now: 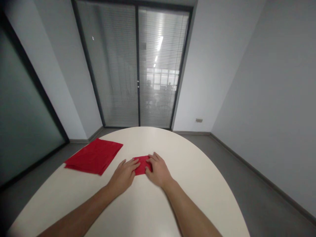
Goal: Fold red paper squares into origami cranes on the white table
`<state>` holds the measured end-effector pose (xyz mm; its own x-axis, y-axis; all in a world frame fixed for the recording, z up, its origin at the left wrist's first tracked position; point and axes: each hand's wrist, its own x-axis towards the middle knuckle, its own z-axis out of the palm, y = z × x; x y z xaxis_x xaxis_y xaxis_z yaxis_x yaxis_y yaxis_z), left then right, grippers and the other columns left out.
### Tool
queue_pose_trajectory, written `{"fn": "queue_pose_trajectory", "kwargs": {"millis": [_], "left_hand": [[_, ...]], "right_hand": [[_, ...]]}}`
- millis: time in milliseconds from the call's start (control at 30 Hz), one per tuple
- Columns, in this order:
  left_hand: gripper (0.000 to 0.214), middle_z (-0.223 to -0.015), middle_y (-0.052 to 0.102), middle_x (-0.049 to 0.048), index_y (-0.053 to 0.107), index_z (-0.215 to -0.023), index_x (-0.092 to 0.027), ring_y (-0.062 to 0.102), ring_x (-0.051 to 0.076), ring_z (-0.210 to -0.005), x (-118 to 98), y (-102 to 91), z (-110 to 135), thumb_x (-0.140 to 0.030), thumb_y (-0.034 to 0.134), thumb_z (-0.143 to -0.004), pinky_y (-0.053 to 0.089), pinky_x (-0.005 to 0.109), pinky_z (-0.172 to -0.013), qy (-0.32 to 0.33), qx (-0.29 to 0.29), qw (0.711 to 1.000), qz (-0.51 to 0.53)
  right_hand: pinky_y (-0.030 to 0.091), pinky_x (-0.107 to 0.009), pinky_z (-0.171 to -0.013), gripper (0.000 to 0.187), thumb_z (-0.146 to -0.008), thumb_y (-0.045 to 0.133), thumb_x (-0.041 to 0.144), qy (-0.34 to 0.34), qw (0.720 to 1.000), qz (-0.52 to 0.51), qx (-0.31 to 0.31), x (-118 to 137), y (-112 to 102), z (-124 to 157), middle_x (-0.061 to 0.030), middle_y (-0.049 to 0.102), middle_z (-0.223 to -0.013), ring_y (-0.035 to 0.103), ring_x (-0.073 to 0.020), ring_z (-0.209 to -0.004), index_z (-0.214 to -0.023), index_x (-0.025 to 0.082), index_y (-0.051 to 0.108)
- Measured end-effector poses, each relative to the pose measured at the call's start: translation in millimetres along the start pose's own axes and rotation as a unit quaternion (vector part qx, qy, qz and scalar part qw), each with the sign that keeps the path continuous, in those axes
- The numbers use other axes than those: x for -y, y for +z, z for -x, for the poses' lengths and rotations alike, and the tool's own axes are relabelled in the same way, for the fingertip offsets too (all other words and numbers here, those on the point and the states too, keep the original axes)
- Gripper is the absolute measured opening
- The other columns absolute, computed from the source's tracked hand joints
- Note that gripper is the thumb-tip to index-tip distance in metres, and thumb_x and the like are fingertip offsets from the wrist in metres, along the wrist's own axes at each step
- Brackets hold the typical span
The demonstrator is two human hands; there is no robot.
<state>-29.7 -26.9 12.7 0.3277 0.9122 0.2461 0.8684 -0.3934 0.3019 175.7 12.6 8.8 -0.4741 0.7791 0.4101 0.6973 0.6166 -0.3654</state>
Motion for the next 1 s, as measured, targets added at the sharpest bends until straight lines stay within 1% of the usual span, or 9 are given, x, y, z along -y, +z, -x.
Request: {"fn": "queue_pose_trajectory", "kwargs": {"millis": [100, 167, 367, 467, 567, 700, 800, 867, 1000], "left_hand": [[0.058, -0.149, 0.055, 0.0044, 0.063, -0.134, -0.025, 0.044, 0.023, -0.144, 3, -0.4, 0, -0.002, 0.043, -0.085, 0.03, 0.051, -0.12, 0.014, 0.031, 0.999, 0.02], [0.056, -0.149, 0.056, 0.0037, 0.063, -0.134, -0.026, 0.044, 0.023, -0.143, 2, 0.5, 0, -0.004, 0.043, -0.087, 0.029, 0.052, -0.12, 0.007, 0.022, 1.0, 0.016], [0.046, -0.147, 0.057, 0.0081, 0.063, -0.135, -0.02, 0.045, 0.033, -0.142, 0, 6.1, 1, -0.015, 0.046, -0.093, 0.026, 0.059, -0.12, -0.063, -0.05, 0.995, -0.055], [0.045, -0.149, 0.055, 0.0093, 0.06, -0.138, -0.016, 0.042, 0.032, -0.144, 2, 6.5, 0, -0.017, 0.044, -0.095, 0.027, 0.056, -0.121, -0.038, -0.057, 0.996, -0.055], [0.045, -0.15, 0.054, 0.0077, 0.057, -0.141, -0.019, 0.044, 0.029, -0.143, 2, 6.3, -1, -0.021, 0.042, -0.099, 0.029, 0.054, -0.12, 0.007, -0.04, 0.999, -0.031], [0.041, -0.147, 0.058, 0.0073, 0.061, -0.136, -0.02, 0.047, 0.032, -0.14, 2, 8.5, 0, -0.025, 0.045, -0.099, 0.029, 0.059, -0.119, -0.026, -0.046, 0.998, -0.037], [0.041, -0.146, 0.058, 0.0087, 0.062, -0.135, -0.019, 0.046, 0.033, -0.141, 3, 9.5, 0, -0.023, 0.048, -0.097, 0.028, 0.058, -0.119, -0.046, -0.067, 0.996, -0.046], [0.041, -0.145, 0.059, 0.0092, 0.063, -0.134, -0.019, 0.048, 0.032, -0.139, 3, 8.8, -1, -0.02, 0.049, -0.096, 0.03, 0.056, -0.118, -0.042, -0.077, 0.995, -0.041], [0.045, -0.134, 0.068, 0.0059, 0.07, -0.124, -0.025, 0.06, 0.025, -0.126, 6, 6.1, -4, -0.004, 0.048, -0.09, 0.035, 0.051, -0.115, -0.013, -0.06, 0.998, -0.017]], "right_hand": [[0.032, -0.05, -0.121, 0.054, -0.083, 0.059, 0.023, 0.007, 0.999, -0.004, 0.035, 1, -1, 1, -0.0128, 0.058, -0.145, 0.045, -0.0297, -0.142, -0.137, 0.015, 0.062], [0.032, -0.051, -0.121, 0.057, -0.084, 0.058, 0.025, 0.021, 0.999, 0.0, 0.05, 1, -1, 2, -0.0128, 0.057, -0.146, 0.042, -0.0309, -0.143, -0.141, 0.015, 0.059], [0.029, -0.049, -0.123, 0.053, -0.086, 0.057, 0.023, 0.033, 0.998, 0.005, 0.054, -1, 1, 0, -0.0112, 0.056, -0.147, 0.043, -0.0299, -0.143, -0.139, 0.016, 0.062], [0.028, -0.047, -0.124, 0.052, -0.089, 0.055, 0.023, 0.03, 0.998, 0.011, 0.05, 0, 1, 0, -0.0131, 0.056, -0.146, 0.044, -0.0287, -0.143, -0.139, 0.013, 0.061], [0.025, -0.046, -0.125, 0.051, -0.09, 0.054, 0.022, 0.019, 0.999, 0.017, 0.046, 1, -1, 0, -0.0145, 0.057, -0.146, 0.046, -0.0269, -0.141, -0.139, 0.011, 0.061], [0.027, -0.045, -0.124, 0.044, -0.095, 0.047, 0.019, 0.013, 0.999, 0.017, 0.03, 0, -1, -1, -0.0138, 0.062, -0.14, 0.052, -0.0246, -0.136, -0.133, 0.012, 0.066], [0.034, -0.045, -0.121, 0.042, -0.091, 0.047, 0.012, 0.047, 0.999, 0.0, 0.005, -5, 1, -2, -0.0114, 0.067, -0.133, 0.054, -0.0256, -0.131, -0.124, 0.015, 0.073], [0.037, -0.045, -0.118, 0.045, -0.086, 0.048, 0.006, 0.065, 0.998, -0.02, -0.002, -9, 3, -3, -0.0097, 0.069, -0.13, 0.054, -0.0259, -0.13, -0.12, 0.016, 0.075], [0.037, -0.046, -0.118, 0.05, -0.082, 0.047, 0.003, 0.057, 0.997, -0.046, 0.003, -12, 5, -4, -0.0081, 0.071, -0.127, 0.055, -0.0252, -0.128, -0.119, 0.018, 0.075]]}}
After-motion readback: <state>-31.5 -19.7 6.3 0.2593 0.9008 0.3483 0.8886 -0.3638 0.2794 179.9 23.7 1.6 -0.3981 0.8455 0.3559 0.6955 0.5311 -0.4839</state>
